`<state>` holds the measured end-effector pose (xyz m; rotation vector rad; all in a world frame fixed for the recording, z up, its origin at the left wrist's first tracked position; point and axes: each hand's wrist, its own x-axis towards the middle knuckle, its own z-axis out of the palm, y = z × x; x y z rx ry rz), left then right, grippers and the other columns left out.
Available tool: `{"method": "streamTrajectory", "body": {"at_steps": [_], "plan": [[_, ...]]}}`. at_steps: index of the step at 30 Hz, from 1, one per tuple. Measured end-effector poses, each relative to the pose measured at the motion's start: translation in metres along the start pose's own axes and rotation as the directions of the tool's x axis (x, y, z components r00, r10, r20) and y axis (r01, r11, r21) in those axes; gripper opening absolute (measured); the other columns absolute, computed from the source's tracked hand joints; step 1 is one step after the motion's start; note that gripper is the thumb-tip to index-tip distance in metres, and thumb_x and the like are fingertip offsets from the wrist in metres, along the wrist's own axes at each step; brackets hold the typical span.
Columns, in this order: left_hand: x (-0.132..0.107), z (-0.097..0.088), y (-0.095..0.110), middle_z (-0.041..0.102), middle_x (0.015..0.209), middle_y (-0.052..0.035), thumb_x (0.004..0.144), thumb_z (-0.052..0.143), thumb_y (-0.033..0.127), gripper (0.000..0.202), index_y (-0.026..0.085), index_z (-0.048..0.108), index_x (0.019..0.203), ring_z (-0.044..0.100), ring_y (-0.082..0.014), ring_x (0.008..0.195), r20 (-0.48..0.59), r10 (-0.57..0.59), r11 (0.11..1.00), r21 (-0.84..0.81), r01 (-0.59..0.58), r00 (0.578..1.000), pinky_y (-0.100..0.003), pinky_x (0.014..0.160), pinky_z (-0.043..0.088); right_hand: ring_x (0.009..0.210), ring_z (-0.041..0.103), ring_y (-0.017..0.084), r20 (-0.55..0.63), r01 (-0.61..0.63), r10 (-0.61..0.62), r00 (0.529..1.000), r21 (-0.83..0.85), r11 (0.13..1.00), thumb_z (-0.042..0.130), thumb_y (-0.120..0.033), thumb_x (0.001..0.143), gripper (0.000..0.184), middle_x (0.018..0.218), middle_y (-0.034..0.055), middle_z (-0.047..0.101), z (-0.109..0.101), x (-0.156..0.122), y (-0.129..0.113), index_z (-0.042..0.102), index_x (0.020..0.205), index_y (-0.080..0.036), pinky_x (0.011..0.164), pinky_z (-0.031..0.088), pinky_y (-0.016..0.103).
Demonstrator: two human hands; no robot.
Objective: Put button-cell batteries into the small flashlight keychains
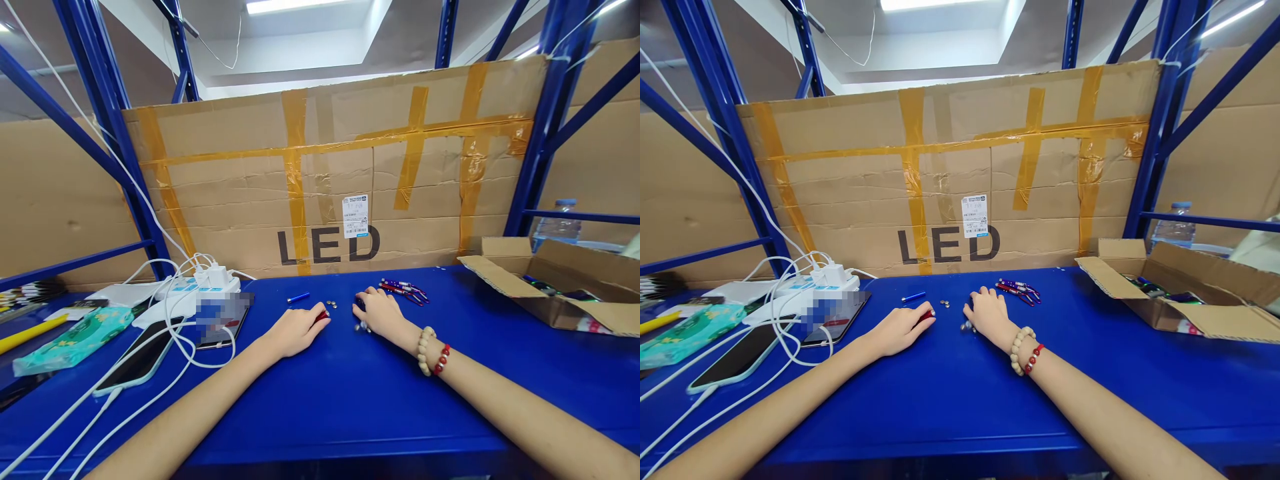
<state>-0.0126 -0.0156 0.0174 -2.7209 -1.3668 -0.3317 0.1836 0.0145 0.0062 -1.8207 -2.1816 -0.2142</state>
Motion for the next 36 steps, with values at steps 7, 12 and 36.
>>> {"method": "streamTrajectory", "body": {"at_steps": [7, 12, 36], "plan": [[0.001, 0.001, 0.0, 0.065, 0.077, -0.0025, 0.093, 0.021, 0.039, 0.029, 0.022, 0.044, 0.099, 0.063, -0.0211, 0.072, -0.008, -0.042, 0.998, -0.037, 0.041, 0.999, -0.028, 0.062, 0.043, 0.101, 0.051, 0.026, 0.031, 0.007, -0.006, 0.999, -0.025, 1.0, 0.042, -0.028, 0.087, 0.027, 0.108, 0.0129, 0.057, -0.005, 0.0, -0.004, 0.061, 0.104, -0.017, 0.079, 0.037, 0.033], [0.001, -0.001, 0.0, 0.064, 0.074, -0.0016, 0.093, 0.019, 0.04, 0.03, 0.022, 0.043, 0.099, 0.063, -0.0211, 0.069, 0.008, -0.045, 0.998, -0.052, 0.045, 0.999, -0.028, 0.061, 0.042, 0.101, 0.051, 0.026, 0.037, 0.008, -0.007, 0.999, -0.026, 1.0, 0.041, -0.028, 0.087, 0.03, 0.108, 0.0128, 0.057, -0.006, -0.001, -0.003, 0.06, 0.106, -0.016, 0.079, 0.037, 0.033], [-0.002, 0.004, -0.003, 0.055, 0.065, 0.0038, 0.079, 0.045, 0.024, 0.016, 0.021, 0.032, 0.089, 0.054, -0.0143, 0.055, -0.036, 0.029, 0.984, -0.176, -0.035, 0.999, -0.024, 0.052, 0.036, 0.048, 0.055, 0.008, 0.447, 0.021, -0.449, 0.773, 0.69, 0.723, 0.077, -0.041, 0.05, 0.049, 0.064, -0.0017, 0.061, -0.018, 0.01, 0.036, 0.062, 0.089, -0.015, 0.046, 0.048, 0.02]]}}
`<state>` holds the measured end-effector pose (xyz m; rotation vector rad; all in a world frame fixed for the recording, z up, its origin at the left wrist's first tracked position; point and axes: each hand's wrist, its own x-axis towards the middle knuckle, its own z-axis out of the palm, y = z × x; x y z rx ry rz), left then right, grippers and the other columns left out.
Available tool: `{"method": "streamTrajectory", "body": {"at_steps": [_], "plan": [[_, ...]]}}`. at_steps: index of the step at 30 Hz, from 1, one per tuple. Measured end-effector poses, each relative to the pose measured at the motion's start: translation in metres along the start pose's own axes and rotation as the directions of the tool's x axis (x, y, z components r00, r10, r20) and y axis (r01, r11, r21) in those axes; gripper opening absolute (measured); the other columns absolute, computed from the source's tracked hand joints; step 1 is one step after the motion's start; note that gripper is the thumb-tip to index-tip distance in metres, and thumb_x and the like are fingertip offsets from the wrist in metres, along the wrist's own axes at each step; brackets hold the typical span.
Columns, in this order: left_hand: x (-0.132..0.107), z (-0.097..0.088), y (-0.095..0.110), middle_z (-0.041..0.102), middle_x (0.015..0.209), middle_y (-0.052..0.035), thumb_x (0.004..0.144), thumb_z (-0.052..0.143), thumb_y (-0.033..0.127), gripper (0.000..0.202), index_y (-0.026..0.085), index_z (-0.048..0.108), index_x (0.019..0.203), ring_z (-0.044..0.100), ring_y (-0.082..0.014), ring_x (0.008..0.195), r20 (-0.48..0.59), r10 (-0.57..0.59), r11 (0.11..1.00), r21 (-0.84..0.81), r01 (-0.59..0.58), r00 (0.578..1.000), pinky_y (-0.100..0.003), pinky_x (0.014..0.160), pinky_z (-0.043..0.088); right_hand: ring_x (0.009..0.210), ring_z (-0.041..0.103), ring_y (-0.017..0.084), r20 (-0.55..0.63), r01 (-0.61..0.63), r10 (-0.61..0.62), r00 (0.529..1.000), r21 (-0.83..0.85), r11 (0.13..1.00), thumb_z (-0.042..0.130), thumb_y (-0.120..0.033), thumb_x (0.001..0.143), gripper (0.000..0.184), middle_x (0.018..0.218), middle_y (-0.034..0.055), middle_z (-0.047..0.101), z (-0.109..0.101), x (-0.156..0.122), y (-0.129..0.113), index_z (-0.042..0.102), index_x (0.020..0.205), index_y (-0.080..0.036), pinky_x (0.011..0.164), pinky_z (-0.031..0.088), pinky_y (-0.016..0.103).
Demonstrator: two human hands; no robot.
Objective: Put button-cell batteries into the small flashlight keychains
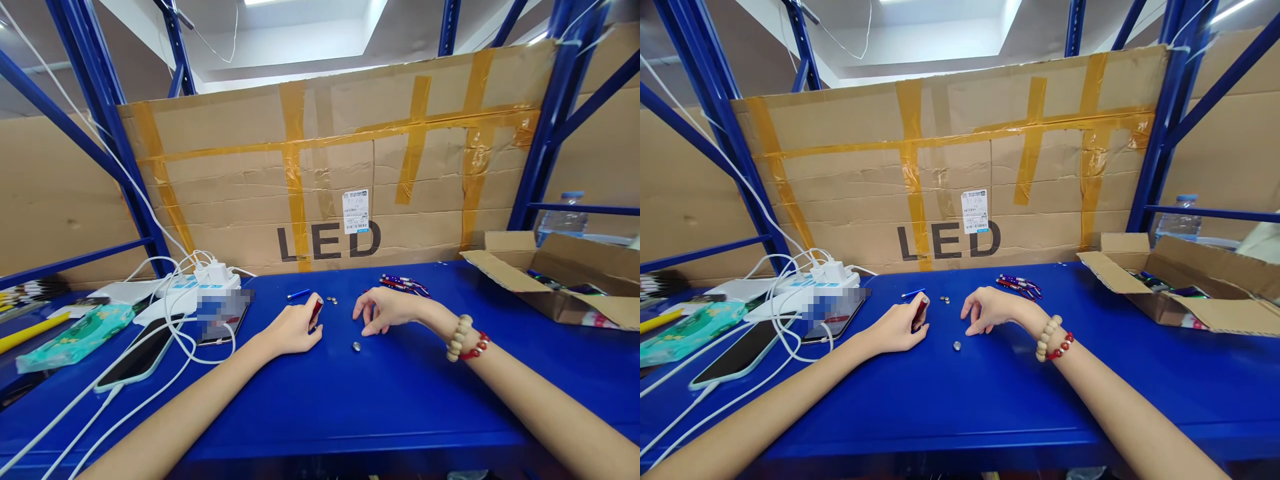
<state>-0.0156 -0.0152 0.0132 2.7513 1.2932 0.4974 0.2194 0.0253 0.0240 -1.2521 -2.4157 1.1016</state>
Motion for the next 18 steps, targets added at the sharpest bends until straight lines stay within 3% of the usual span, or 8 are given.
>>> {"method": "streamTrajectory", "body": {"at_steps": [6, 14, 18], "plan": [[0.002, 0.002, -0.001, 0.058, 0.088, -0.0014, 0.085, 0.038, 0.027, 0.012, 0.022, 0.032, 0.095, 0.058, -0.0159, 0.068, -0.06, -0.02, 0.997, -0.08, 0.015, 0.998, -0.027, 0.059, 0.041, 0.051, 0.055, 0.011, -0.148, 0.058, -0.047, 0.988, 0.073, 0.996, 0.076, -0.038, 0.05, 0.036, 0.058, -0.0008, 0.06, 0.01, 0.009, -0.003, 0.064, 0.075, -0.014, 0.045, 0.048, 0.022], [0.002, 0.002, -0.001, 0.056, 0.086, -0.0005, 0.09, 0.03, 0.039, 0.017, 0.022, 0.034, 0.093, 0.057, -0.0166, 0.069, -0.054, -0.019, 1.0, -0.017, 0.018, 0.998, -0.027, 0.059, 0.041, 0.059, 0.059, 0.013, -0.333, 0.107, -0.114, 0.936, -0.039, 0.993, 0.072, -0.026, 0.059, 0.015, 0.06, -0.0005, 0.063, 0.024, 0.015, -0.01, 0.066, 0.07, -0.017, 0.057, 0.047, 0.023], [0.002, 0.003, -0.002, 0.054, 0.091, -0.0008, 0.093, 0.021, 0.036, 0.017, 0.024, 0.032, 0.098, 0.057, -0.0164, 0.071, -0.084, -0.042, 0.999, 0.006, 0.043, 0.996, -0.028, 0.063, 0.042, 0.059, 0.059, 0.013, -0.358, 0.097, -0.114, 0.927, -0.065, 0.993, 0.072, -0.023, 0.06, 0.015, 0.06, 0.0002, 0.064, 0.026, 0.016, -0.014, 0.066, 0.072, -0.016, 0.058, 0.047, 0.023]]}}
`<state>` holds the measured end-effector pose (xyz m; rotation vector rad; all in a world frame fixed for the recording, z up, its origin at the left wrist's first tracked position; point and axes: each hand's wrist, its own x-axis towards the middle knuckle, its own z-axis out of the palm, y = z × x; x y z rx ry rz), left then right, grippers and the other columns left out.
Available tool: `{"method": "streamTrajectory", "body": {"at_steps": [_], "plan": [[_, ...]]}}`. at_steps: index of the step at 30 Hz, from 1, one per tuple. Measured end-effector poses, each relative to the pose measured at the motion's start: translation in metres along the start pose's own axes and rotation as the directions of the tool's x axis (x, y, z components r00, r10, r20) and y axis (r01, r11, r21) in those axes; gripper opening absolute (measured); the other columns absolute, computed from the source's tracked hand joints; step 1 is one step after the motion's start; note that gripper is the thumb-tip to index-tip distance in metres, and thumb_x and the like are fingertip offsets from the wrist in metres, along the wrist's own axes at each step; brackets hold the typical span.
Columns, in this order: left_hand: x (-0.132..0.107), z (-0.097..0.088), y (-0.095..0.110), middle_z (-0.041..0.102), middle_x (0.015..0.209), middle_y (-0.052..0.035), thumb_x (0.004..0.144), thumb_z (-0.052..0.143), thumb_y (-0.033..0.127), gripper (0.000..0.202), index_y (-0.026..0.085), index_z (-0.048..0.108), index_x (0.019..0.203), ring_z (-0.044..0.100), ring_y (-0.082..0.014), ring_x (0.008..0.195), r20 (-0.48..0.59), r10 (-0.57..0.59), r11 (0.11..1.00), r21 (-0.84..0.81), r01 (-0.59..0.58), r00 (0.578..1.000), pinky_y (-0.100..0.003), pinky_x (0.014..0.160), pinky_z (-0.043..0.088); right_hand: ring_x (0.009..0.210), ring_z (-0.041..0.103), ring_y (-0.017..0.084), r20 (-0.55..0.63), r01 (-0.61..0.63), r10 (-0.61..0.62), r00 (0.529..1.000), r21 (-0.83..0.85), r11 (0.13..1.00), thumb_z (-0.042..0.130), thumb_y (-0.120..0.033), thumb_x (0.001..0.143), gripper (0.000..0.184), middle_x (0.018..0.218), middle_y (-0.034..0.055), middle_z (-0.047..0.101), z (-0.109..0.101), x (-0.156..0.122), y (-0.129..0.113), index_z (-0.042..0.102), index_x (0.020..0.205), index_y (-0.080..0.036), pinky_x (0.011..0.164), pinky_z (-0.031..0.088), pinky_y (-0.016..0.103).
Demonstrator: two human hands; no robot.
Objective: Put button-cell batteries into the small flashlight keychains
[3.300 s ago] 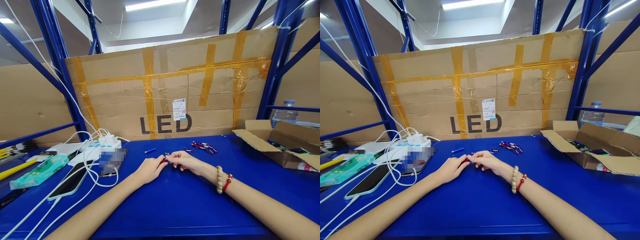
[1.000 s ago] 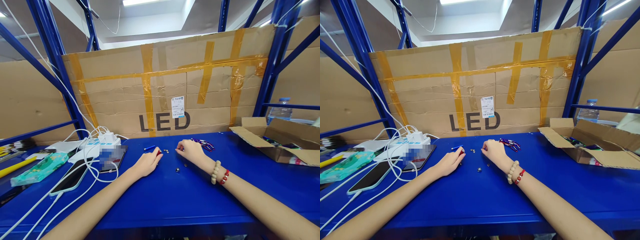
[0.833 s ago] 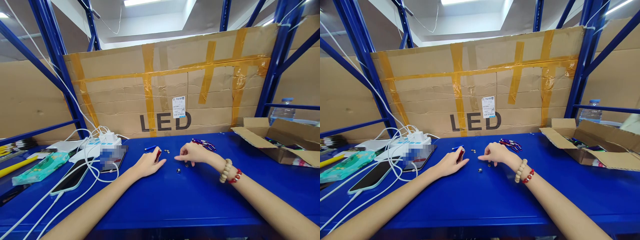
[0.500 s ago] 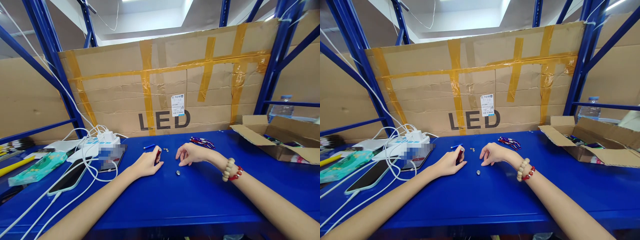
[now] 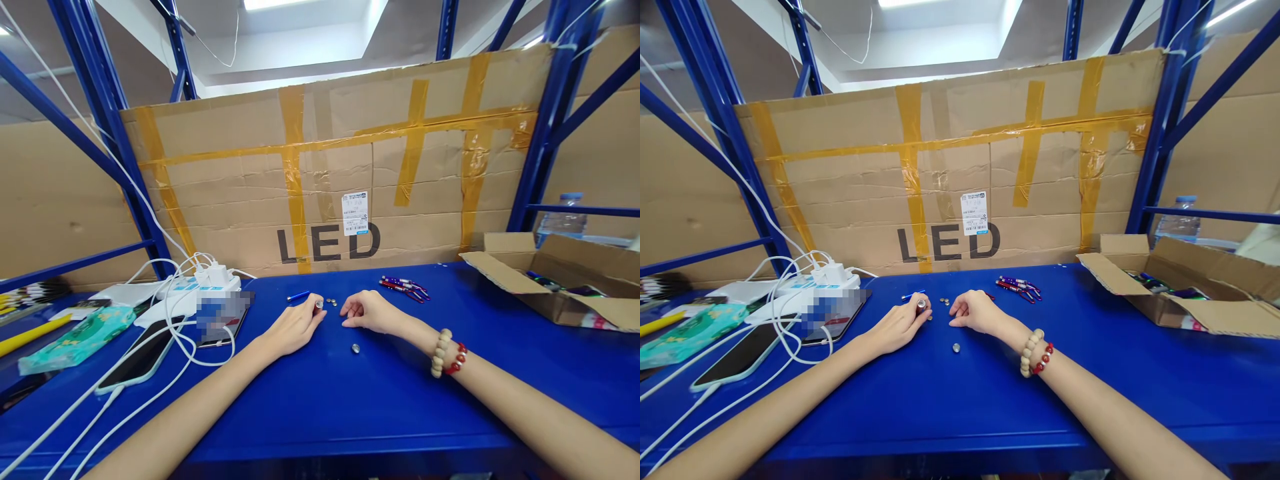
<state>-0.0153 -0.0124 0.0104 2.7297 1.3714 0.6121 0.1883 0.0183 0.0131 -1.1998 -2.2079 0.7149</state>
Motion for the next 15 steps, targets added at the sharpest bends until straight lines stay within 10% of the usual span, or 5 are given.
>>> {"method": "streamTrajectory", "body": {"at_steps": [8, 15], "plan": [[0.001, 0.0, -0.002, 0.054, 0.087, 0.0001, 0.093, 0.02, 0.034, 0.016, 0.024, 0.032, 0.097, 0.056, -0.0162, 0.07, 0.018, 0.001, 1.0, 0.005, -0.001, 1.0, -0.026, 0.061, 0.04, 0.06, 0.06, 0.015, -0.122, 0.076, -0.086, 0.989, -0.087, 0.993, 0.068, -0.031, 0.066, 0.015, 0.065, 0.0032, 0.067, 0.006, 0.001, 0.005, 0.068, 0.068, -0.017, 0.058, 0.046, 0.025], [0.001, -0.002, -0.002, 0.057, 0.089, -0.0008, 0.092, 0.024, 0.028, 0.012, 0.023, 0.035, 0.089, 0.058, -0.0169, 0.078, 0.083, 0.042, 0.999, -0.007, -0.042, 0.996, -0.026, 0.063, 0.04, 0.055, 0.055, 0.011, -0.209, 0.165, -0.099, 0.973, 0.326, 0.931, 0.056, -0.042, 0.075, 0.033, 0.075, 0.0044, 0.067, 0.02, -0.002, -0.014, 0.068, 0.088, -0.014, 0.044, 0.04, 0.02]]}}
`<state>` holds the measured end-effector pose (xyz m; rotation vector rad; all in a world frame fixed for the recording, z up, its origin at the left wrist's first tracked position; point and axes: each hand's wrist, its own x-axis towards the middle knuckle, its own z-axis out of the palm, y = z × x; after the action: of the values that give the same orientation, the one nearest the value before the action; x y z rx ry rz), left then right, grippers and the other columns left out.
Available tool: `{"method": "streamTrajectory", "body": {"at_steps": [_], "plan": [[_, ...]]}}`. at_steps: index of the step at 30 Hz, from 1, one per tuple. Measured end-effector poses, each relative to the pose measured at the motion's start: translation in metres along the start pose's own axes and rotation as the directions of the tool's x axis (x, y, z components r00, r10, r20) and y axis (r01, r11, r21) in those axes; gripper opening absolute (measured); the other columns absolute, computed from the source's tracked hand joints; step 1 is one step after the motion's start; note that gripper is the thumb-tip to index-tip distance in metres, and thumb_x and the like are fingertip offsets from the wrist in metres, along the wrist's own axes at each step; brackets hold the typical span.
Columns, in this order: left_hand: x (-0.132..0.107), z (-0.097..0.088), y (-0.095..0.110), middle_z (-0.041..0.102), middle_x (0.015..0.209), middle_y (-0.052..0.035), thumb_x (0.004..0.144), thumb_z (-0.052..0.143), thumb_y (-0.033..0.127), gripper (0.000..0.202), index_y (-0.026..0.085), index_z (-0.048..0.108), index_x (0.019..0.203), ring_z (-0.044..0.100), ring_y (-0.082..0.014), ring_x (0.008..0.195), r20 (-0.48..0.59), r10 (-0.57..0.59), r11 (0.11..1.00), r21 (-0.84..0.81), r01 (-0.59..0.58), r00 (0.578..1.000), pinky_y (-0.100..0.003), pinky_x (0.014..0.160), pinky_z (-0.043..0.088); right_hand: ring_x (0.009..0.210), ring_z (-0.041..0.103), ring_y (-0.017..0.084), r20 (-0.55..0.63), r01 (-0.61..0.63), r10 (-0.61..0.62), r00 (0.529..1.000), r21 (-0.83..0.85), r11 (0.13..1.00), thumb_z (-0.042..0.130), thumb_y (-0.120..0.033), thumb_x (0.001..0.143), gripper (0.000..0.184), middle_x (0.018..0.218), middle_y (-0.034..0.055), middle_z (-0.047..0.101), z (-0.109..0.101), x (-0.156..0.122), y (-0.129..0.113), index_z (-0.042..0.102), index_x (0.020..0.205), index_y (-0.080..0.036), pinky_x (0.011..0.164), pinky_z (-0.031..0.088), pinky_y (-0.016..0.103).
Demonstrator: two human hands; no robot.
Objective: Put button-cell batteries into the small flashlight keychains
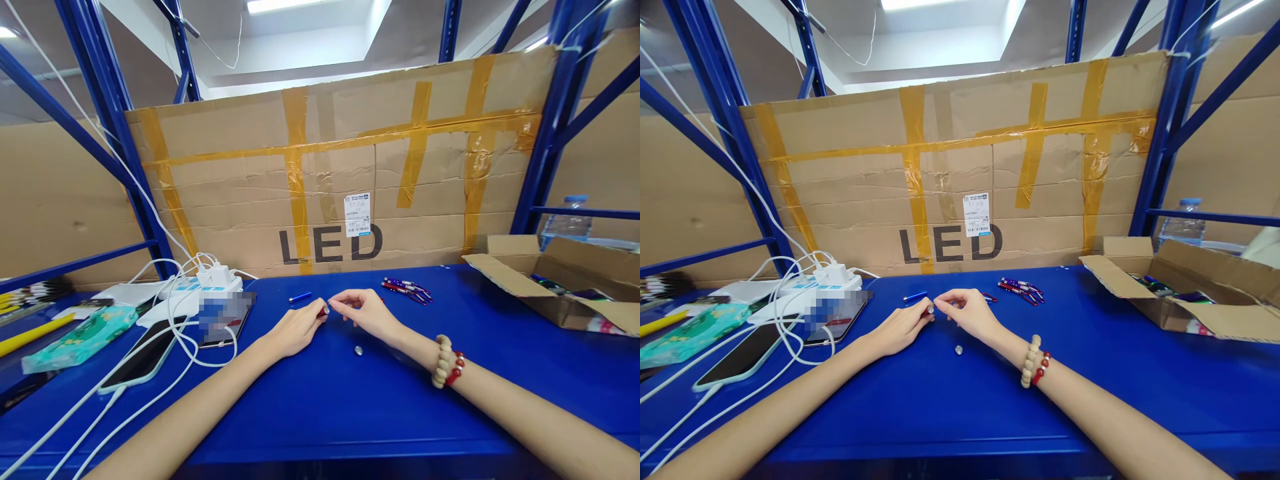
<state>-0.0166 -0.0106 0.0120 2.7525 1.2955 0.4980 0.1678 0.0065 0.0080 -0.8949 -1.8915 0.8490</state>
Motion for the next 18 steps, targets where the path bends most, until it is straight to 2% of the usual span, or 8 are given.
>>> {"method": "streamTrajectory", "body": {"at_steps": [8, 13, 16, 18], "plan": [[-0.0008, -0.0011, -0.0001, 0.059, 0.09, -0.002, 0.093, 0.023, 0.028, 0.012, 0.022, 0.033, 0.088, 0.059, -0.0183, 0.08, 0.022, -0.003, 0.999, -0.045, 0.004, 1.0, -0.026, 0.062, 0.039, 0.05, 0.047, 0.008, 0.033, -0.068, 0.064, 0.997, 0.142, 0.988, 0.064, -0.045, 0.068, 0.034, 0.063, 0.0024, 0.062, 0.0053, -0.0026, -0.004, 0.067, 0.079, -0.013, 0.038, 0.033, 0.018], [-0.0007, -0.0003, 0.0006, 0.059, 0.092, -0.0033, 0.092, 0.024, 0.029, 0.012, 0.022, 0.032, 0.088, 0.06, -0.0199, 0.081, 0.034, 0.003, 1.0, -0.007, -0.003, 0.999, -0.026, 0.06, 0.039, 0.045, 0.044, 0.007, -0.007, -0.06, 0.061, 0.998, 0.102, 0.993, 0.067, -0.043, 0.065, 0.031, 0.056, -0.0001, 0.058, 0.0079, -0.0024, -0.0063, 0.064, 0.071, -0.013, 0.039, 0.033, 0.019], [-0.0003, 0.0002, 0.001, 0.059, 0.091, -0.0033, 0.092, 0.024, 0.027, 0.01, 0.022, 0.032, 0.089, 0.06, -0.0198, 0.081, 0.041, -0.009, 1.0, -0.027, 0.01, 0.999, -0.026, 0.061, 0.04, 0.045, 0.045, 0.007, -0.042, 0.009, -0.006, 0.999, 0.073, 0.997, 0.064, -0.043, 0.07, 0.029, 0.062, 0.0009, 0.06, 0.0078, -0.0024, -0.0057, 0.064, 0.074, -0.014, 0.041, 0.036, 0.02], [-0.0003, 0.0004, 0.001, 0.059, 0.091, -0.0032, 0.092, 0.024, 0.027, 0.01, 0.022, 0.032, 0.089, 0.06, -0.0197, 0.08, 0.036, -0.018, 0.999, -0.042, 0.02, 0.999, -0.027, 0.062, 0.041, 0.049, 0.048, 0.008, -0.078, 0.115, -0.116, 0.99, -0.018, 0.993, 0.061, -0.041, 0.073, 0.026, 0.069, 0.0021, 0.062, 0.0067, -0.0037, -0.0061, 0.065, 0.074, -0.015, 0.046, 0.039, 0.021]]}}
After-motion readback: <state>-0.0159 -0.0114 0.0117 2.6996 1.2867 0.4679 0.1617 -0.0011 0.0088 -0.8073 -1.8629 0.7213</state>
